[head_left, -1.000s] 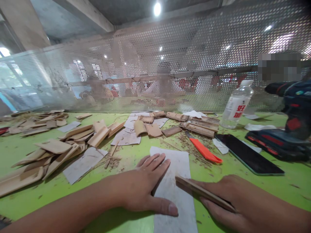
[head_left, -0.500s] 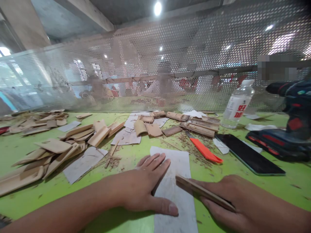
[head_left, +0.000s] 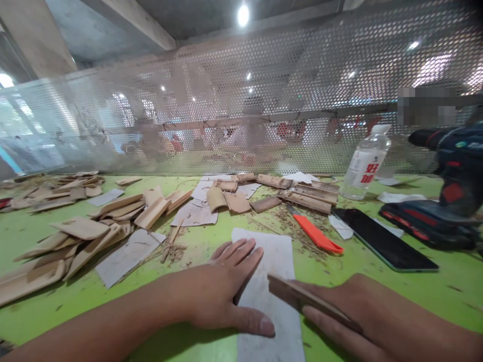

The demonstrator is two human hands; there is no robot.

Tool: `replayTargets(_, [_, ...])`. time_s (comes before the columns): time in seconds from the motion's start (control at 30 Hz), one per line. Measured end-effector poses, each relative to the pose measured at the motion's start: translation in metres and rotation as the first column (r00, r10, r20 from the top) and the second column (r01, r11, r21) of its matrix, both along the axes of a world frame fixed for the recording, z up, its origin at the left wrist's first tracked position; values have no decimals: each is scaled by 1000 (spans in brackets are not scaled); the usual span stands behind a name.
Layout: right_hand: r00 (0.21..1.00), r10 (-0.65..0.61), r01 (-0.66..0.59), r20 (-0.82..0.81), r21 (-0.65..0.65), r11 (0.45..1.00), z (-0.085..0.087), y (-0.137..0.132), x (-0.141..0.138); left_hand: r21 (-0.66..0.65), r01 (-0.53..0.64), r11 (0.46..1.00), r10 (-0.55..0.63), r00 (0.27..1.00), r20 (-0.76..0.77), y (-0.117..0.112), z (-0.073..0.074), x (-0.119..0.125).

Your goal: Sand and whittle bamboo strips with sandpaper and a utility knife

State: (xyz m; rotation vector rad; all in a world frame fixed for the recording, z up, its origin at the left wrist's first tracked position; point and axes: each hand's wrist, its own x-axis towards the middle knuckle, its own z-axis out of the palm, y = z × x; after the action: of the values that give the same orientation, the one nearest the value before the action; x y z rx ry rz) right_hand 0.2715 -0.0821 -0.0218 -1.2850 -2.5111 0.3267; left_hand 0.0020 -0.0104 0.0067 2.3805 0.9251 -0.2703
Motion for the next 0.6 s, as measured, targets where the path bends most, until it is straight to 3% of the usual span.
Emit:
replayTargets(0.1, [999,19,-18,27,-60,998,2,5,1,6,-9,1000,9,1000,-14,0,-1,0])
replayTargets(0.3, [998,-40,36,58,59,998,-9,4,3,6,1,1000,-1,1000,-23,0,1,1])
replayTargets(0.43, [993,-97,91,73,78,993,-6,7,6,12,-13,1000,13,999,-33,-1,2,2])
replayTargets(0.6, [994,38,-37,100,-12,999,-1,0,2,7,1,1000,-1,1000,-13,-1,1,0])
